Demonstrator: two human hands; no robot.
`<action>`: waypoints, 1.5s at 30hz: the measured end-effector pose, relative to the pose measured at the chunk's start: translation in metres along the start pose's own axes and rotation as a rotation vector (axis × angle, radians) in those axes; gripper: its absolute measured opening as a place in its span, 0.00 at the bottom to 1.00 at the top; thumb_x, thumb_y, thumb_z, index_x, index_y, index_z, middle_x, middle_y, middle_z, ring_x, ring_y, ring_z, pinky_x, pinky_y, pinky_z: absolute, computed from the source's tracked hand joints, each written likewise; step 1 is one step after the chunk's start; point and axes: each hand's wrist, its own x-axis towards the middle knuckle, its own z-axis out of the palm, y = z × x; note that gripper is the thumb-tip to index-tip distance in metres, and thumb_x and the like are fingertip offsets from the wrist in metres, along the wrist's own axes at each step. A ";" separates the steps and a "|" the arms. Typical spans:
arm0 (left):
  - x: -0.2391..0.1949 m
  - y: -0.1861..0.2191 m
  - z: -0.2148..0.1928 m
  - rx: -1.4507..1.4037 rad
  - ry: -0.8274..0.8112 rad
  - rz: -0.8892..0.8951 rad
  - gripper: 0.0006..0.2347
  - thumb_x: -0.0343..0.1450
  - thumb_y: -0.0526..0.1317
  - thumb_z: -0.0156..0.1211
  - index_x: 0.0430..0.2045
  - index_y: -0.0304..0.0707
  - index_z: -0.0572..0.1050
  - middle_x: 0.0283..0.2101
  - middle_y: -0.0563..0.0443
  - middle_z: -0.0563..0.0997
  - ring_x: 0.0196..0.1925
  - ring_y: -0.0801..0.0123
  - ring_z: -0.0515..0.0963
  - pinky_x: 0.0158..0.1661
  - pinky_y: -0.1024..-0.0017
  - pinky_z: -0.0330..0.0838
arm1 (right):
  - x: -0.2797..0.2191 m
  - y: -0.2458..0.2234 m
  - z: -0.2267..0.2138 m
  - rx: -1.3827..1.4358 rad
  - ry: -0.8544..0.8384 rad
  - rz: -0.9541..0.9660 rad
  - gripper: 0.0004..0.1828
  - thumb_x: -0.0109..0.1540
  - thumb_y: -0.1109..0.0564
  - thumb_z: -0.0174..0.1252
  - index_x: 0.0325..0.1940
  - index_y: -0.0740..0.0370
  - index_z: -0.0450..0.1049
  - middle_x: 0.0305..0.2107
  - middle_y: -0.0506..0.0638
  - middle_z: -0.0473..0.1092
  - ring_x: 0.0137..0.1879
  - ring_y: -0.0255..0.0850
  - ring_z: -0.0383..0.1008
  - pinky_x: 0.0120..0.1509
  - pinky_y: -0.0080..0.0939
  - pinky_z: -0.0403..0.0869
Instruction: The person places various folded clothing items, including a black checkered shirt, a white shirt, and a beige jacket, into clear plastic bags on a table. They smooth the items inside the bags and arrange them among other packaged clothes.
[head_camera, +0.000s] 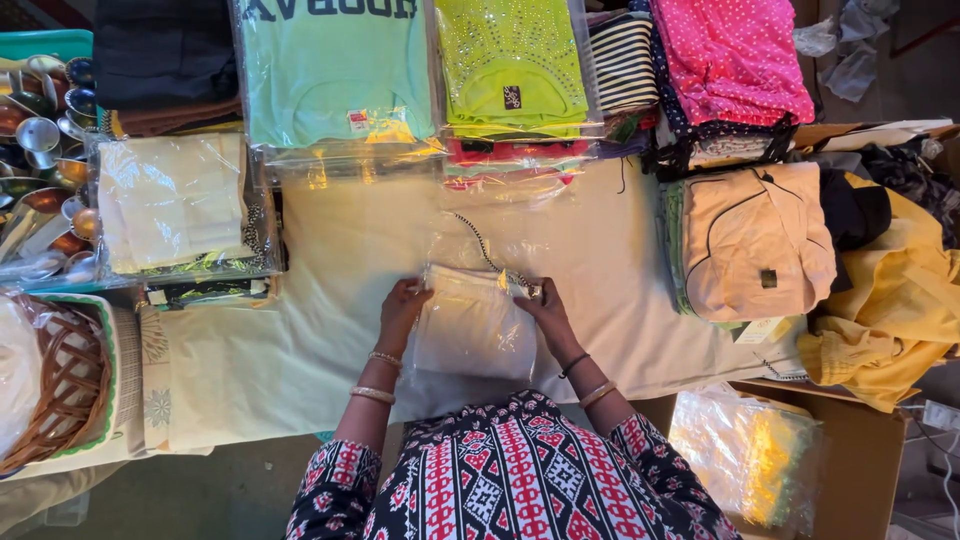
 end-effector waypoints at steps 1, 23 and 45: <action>0.002 0.008 0.002 0.000 0.001 -0.001 0.16 0.63 0.47 0.70 0.39 0.39 0.80 0.28 0.55 0.82 0.28 0.73 0.76 0.30 0.72 0.70 | 0.003 0.002 0.003 0.000 -0.001 0.001 0.23 0.59 0.59 0.68 0.55 0.62 0.67 0.40 0.44 0.70 0.47 0.31 0.69 0.52 0.32 0.69; 0.036 -0.010 -0.008 -0.511 -0.223 0.015 0.04 0.72 0.37 0.64 0.34 0.36 0.77 0.31 0.57 0.81 0.30 0.81 0.73 0.32 0.80 0.64 | 0.002 -0.048 0.011 0.133 0.175 -0.102 0.23 0.65 0.63 0.57 0.58 0.52 0.54 0.32 0.47 0.73 0.37 0.30 0.73 0.41 0.31 0.73; -0.017 0.049 -0.050 -0.489 -0.397 0.071 0.14 0.72 0.32 0.58 0.53 0.29 0.76 0.34 0.57 0.74 0.39 0.79 0.75 0.46 0.81 0.71 | -0.008 -0.077 -0.017 0.069 -0.239 0.099 0.25 0.60 0.63 0.63 0.63 0.61 0.73 0.35 0.36 0.64 0.43 0.27 0.64 0.53 0.27 0.66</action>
